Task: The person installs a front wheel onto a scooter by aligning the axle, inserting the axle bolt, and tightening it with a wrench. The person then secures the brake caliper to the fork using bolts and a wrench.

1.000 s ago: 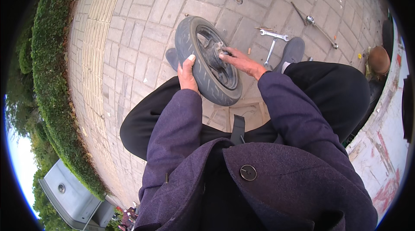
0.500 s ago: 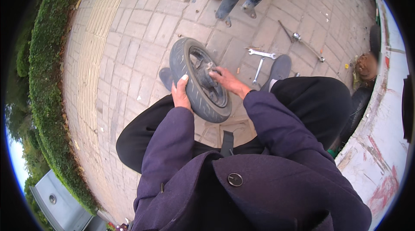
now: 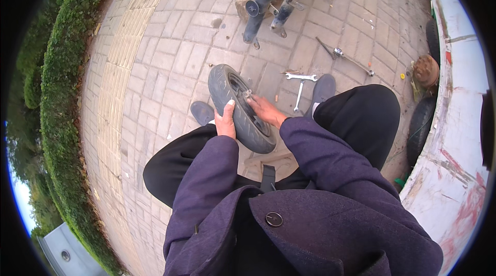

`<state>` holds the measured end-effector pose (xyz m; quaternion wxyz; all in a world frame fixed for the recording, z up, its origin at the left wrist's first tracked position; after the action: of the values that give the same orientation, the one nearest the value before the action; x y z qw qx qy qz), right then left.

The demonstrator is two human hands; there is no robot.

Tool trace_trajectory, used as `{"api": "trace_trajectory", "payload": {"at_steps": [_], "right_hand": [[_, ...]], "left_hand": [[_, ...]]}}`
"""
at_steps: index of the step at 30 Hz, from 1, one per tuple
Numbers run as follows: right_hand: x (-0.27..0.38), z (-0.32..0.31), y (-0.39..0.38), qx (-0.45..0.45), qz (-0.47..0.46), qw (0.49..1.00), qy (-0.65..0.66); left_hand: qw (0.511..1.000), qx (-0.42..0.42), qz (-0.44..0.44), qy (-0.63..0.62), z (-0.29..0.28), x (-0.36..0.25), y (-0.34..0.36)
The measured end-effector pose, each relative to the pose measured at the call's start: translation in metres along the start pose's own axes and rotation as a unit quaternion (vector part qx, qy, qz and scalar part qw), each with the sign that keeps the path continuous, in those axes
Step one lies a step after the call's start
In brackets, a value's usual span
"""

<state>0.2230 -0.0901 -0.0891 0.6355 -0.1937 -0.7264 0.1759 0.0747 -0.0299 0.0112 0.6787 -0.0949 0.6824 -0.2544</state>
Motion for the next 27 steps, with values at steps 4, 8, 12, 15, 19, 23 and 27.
{"api": "trace_trajectory", "payload": {"at_steps": [4, 8, 12, 15, 19, 23, 27], "right_hand": [[-0.01, 0.004, 0.001, -0.024, 0.0, 0.999, -0.028], [-0.009, 0.015, 0.0, -0.01, -0.065, 0.996, 0.051], [-0.008, 0.017, -0.011, 0.029, -0.076, 0.984, 0.157], [-0.011, 0.017, -0.021, 0.023, -0.062, 0.989, 0.133], [-0.013, 0.015, -0.029, 0.028, -0.066, 0.992, 0.105], [-0.02, -0.001, -0.051, 0.069, 0.042, 0.972, 0.222], [-0.027, -0.037, -0.108, 0.083, 0.039, 0.942, 0.322]], "left_hand": [[1.0, 0.006, 0.001, 0.011, 0.001, 0.006, -0.008], [0.998, 0.043, -0.039, 0.026, -0.002, 0.018, -0.01], [0.998, 0.063, -0.029, 0.005, 0.0, 0.024, -0.013], [0.997, 0.069, -0.015, 0.022, 0.004, 0.024, -0.021], [0.992, 0.099, -0.079, 0.032, 0.018, 0.025, -0.034], [0.969, 0.206, -0.035, 0.135, 0.063, 0.011, -0.051], [0.958, 0.184, 0.046, 0.213, 0.104, 0.0, -0.071]]}}
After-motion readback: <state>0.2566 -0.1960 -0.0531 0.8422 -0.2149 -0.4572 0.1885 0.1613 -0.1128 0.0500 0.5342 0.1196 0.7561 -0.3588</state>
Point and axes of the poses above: each hand's wrist, its own y-axis towards the middle knuckle, its own z-axis out of the palm, x = y × z, the point moved 7 cm from there along y, towards the middle knuckle, and after that the axes turned 3 degrees about x, right-handed, at the moved point
